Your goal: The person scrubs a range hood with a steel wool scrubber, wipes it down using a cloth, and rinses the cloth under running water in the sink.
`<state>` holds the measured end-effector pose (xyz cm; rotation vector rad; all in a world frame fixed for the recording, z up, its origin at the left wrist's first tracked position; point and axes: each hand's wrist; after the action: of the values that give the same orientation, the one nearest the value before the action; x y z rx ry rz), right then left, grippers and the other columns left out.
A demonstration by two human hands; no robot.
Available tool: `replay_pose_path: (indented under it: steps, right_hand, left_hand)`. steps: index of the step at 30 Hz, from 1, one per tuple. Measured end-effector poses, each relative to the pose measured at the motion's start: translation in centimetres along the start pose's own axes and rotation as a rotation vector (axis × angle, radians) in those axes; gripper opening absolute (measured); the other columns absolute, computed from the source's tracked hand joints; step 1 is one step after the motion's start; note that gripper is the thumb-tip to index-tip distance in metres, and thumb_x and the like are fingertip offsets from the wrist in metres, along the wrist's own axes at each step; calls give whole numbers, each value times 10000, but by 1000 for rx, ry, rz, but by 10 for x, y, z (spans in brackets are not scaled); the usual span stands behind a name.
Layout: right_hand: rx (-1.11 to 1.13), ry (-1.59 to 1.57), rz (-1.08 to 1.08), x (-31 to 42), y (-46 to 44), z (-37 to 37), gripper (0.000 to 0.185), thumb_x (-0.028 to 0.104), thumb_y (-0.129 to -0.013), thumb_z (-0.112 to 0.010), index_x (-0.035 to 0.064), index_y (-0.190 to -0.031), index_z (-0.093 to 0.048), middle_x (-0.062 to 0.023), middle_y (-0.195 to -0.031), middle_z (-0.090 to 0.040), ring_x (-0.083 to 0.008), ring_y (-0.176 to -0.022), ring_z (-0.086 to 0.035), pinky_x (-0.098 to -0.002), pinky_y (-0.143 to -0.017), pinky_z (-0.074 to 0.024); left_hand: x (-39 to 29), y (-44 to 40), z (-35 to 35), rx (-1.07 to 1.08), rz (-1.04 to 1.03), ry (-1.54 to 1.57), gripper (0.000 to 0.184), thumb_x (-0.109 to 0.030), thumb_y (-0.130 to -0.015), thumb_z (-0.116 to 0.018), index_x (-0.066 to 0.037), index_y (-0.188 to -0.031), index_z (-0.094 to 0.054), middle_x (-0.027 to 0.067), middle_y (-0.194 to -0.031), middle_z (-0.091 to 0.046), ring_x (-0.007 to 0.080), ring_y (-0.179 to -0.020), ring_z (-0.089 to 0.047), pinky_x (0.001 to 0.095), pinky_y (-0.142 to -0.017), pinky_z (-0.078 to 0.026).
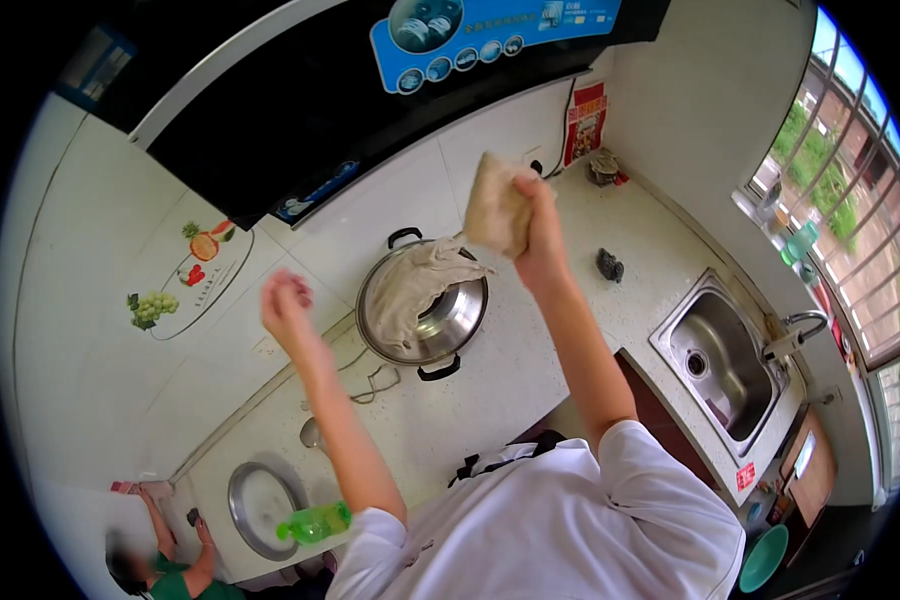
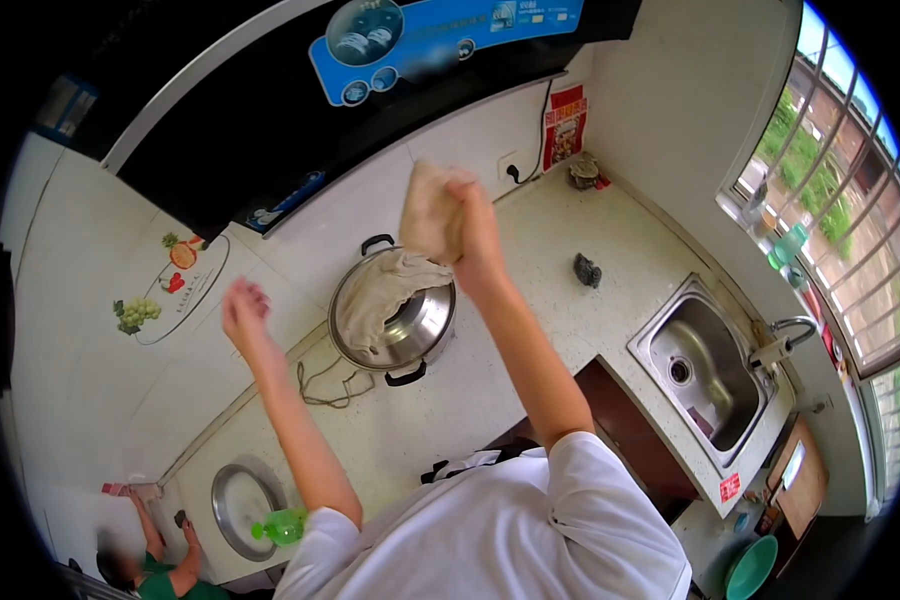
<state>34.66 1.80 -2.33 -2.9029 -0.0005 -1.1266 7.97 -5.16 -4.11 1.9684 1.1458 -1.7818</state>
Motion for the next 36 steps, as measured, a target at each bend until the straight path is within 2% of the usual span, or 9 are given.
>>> replay_pose_path:
  steps: [4,10,16,18,20,25,29,32,36]
  right_hand:
    - [51,324,614,-24,43,-21,341,97,-768,-629,104,-1090,-517,-71,-1026,-556,-190,-958,-533,-323,-834,-450]
    - [494,1101,1244,-28,67,-5,379,197,-563,-798,164,-891,-612,-32,-999,-580,-261,-990,-532,-457,-981,-320]
    - [1055,779,1074,2,34,38,458,252,-645,-785,163,-1057,-603,-50,-1179,-549,-273,-1159,-498,-496,-1041,-274]
    - [378,530,624,20,33,32,707,217,-685,-752,130,-1299,-412,-104,-1308,-442,-282,-1202,-453,-511,-1037,-272]
    - [610,298,119,46,23,33,863,146,-760,-699,69,-1417,-145,-156,-1358,-330,-240,-1234,-385,-395,-1016,-343]
    - [552,219,115,64,-10,28,631,15,-859,-548,6,-1374,-185,-147,-1286,-389,-217,-1156,-447,-326,-947,-411]
    - [540,333,544,45,-71,15,513,6,-825,-576,0,-1278,-334,-147,-1222,-450,-240,-1123,-472,-340,-929,-415]
    - [554,694,964,34,-85,-29,463,85,-740,-660,38,-1165,-483,-192,-1131,-492,-387,-1020,-481,-433,-853,-422]
    - [488,817,1290,16,-112,-73,529,71,-636,-688,125,-1138,-531,-146,-1093,-505,-333,-962,-493,-421,-804,-404]
  left_hand:
    - [-26,94,-35,579,342,57,446,-422,-908,-417,-34,-1093,-537,32,-852,-604,85,-649,-518,228,-614,-414]
    - [-29,105,-47,705,563,843,538,-420,-926,-418,-7,-1270,-432,102,-1115,-578,158,-1024,-552,316,-829,-449]
    - [-31,127,-88,411,410,619,479,-90,-858,-600,13,-1279,-397,109,-1189,-522,171,-1055,-540,316,-889,-461]
    - [-28,135,-125,342,335,652,472,-56,-842,-611,23,-1260,-408,112,-1188,-511,174,-1066,-530,305,-903,-446]
    - [-23,146,-156,230,20,378,462,-49,-829,-625,30,-1237,-425,110,-1178,-517,175,-1084,-514,292,-912,-430]
    - [-19,136,-202,316,-262,41,479,-62,-816,-615,25,-1253,-438,135,-1259,-485,207,-1166,-464,318,-997,-356]
    - [-9,91,-196,289,-67,-4,545,-284,-886,-546,4,-1320,-386,120,-1323,-454,221,-1215,-440,369,-1056,-281]
    - [20,23,-189,157,80,335,574,-182,-863,-553,-13,-1360,-321,96,-1319,-453,200,-1241,-408,345,-1040,-298]
    - [20,-36,-183,243,2,648,466,-22,-802,-428,0,-1267,-409,128,-1267,-482,229,-1223,-427,347,-1052,-291]
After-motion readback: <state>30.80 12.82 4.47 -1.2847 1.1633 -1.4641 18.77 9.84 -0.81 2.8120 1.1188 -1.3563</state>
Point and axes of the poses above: each hand's wrist, its own y-axis away from the middle knuckle, its own z-axis out of the back of the hand, x = y × z
